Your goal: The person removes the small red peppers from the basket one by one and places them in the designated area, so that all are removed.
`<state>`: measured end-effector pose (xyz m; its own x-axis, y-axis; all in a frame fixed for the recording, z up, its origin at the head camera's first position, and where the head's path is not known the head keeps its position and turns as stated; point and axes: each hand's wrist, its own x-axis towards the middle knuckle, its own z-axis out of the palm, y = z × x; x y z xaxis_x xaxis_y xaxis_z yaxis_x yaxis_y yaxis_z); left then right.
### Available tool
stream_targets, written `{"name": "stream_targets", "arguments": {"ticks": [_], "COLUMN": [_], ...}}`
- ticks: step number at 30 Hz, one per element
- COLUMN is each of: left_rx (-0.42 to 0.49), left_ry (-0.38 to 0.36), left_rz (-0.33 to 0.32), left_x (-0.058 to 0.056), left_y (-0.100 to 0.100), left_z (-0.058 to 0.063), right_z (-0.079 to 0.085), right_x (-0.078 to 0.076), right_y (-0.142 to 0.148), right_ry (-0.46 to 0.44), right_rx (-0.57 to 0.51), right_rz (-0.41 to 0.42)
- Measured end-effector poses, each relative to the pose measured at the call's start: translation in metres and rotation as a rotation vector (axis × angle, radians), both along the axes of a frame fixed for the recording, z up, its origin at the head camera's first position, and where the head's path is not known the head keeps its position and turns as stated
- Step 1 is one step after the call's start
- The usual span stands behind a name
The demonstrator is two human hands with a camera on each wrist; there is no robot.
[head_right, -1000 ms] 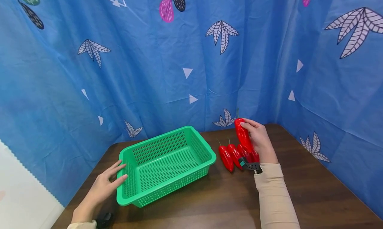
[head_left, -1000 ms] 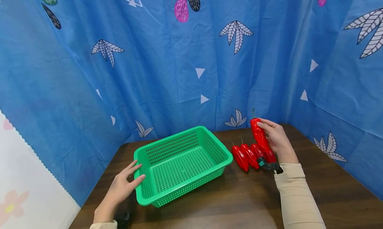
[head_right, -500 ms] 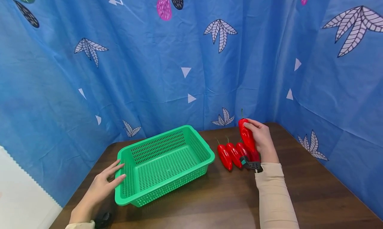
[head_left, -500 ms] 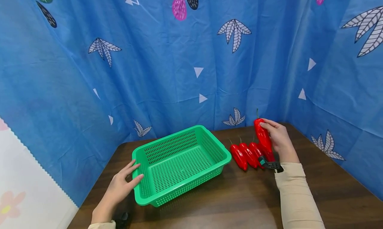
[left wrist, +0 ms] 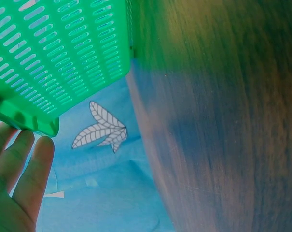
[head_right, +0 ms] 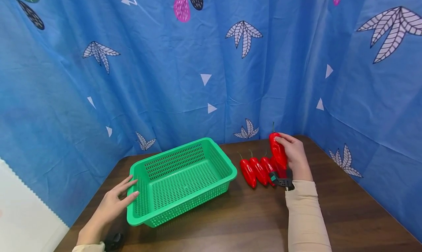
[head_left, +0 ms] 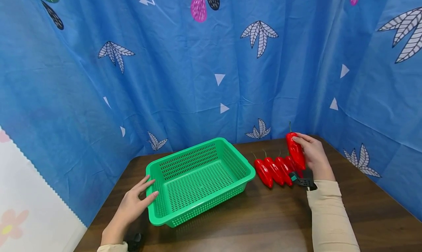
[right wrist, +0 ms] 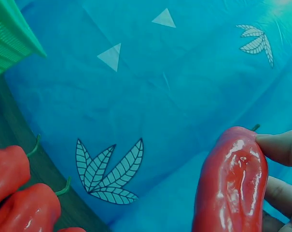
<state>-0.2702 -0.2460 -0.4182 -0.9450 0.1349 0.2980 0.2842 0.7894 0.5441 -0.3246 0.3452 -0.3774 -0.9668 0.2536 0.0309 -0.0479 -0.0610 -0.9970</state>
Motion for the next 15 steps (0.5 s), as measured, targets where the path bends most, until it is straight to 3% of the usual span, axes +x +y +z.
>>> {"name": "stream_targets", "arguments": {"ticks": [6, 15], "left_rx": [0.002, 0.009], "left_ry": [0.003, -0.002], "left_rz": [-0.006, -0.01], "left_x": [-0.0001, -0.0001], "left_y": [-0.0009, -0.0013], "left_z": [-0.0009, -0.0027], "right_z": [-0.0035, -0.0078], "right_x": [-0.0009, -0.0003], "right_y": [0.0028, 0.0077], "right_ry": [0.027, -0.008], "right_rx": [0.003, 0.102], "right_rz": [-0.031, -0.073]}}
